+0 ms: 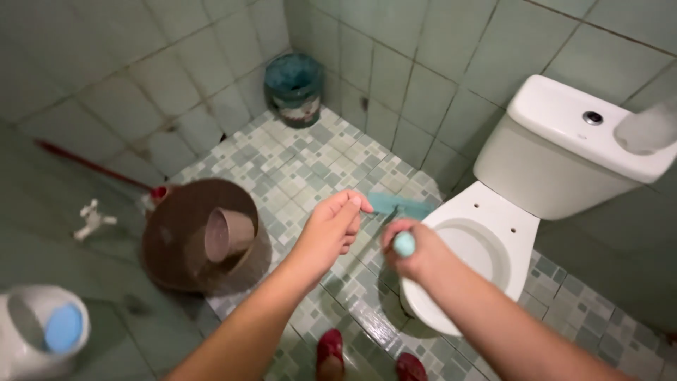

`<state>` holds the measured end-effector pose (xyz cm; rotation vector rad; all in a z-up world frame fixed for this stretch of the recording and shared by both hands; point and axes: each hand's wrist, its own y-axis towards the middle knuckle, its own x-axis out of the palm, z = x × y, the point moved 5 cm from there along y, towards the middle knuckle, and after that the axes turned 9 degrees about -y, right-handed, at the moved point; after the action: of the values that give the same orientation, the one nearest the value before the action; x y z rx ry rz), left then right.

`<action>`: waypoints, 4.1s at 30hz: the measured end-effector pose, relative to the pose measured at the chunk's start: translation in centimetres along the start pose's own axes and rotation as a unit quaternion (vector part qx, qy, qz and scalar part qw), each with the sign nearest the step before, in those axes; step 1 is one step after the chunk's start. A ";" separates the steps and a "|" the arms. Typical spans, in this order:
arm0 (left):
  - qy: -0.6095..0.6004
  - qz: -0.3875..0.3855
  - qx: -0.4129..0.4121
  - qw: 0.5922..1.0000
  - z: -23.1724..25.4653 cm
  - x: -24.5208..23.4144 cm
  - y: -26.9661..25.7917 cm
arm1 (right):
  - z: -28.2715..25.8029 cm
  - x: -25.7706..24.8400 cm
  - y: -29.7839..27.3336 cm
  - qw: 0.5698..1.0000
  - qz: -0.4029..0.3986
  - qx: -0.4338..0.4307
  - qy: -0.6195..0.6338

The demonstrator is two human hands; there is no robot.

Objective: The person cleans the bathroom floor by wiping the tiles with a mop, scooping water from a bucket using a cup, and pouring it onto the floor.

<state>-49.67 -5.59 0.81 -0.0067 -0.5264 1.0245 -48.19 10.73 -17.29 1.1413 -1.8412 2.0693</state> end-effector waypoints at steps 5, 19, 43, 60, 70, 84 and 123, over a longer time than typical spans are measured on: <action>0.013 -0.035 -0.019 0.999 1.6 -1.9 1.1 | -5.8 -1.2 6.1 0.985 -0.015 -0.070 0.158; 0.011 -0.092 -0.064 0.994 2.9 -4.2 4.8 | -2.1 2.1 4.1 0.979 0.036 -0.093 0.177; 0.006 -0.102 -0.081 0.991 4.9 -8.4 10.5 | -2.5 10.7 4.2 0.972 0.068 -0.074 0.213; 0.049 -0.228 -0.117 0.965 9.7 -4.2 30.9 | -18.5 18.3 3.0 0.920 0.098 -0.120 0.360; 0.046 -0.319 -0.128 0.938 13.4 1.0 44.0 | -27.1 25.5 5.2 0.908 0.085 -0.239 0.332; 0.116 -0.536 -0.205 0.811 18.2 -3.6 60.1 | -30.0 34.3 10.1 0.762 0.040 -0.392 0.514; 0.130 -0.697 -0.416 0.570 23.1 -25.9 78.8 | -20.3 39.8 50.4 0.640 0.112 -0.470 0.597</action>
<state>-133.84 9.66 -9.12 -0.5059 -0.4982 -0.8701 -113.46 2.42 -31.87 -0.6506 -1.7187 0.9327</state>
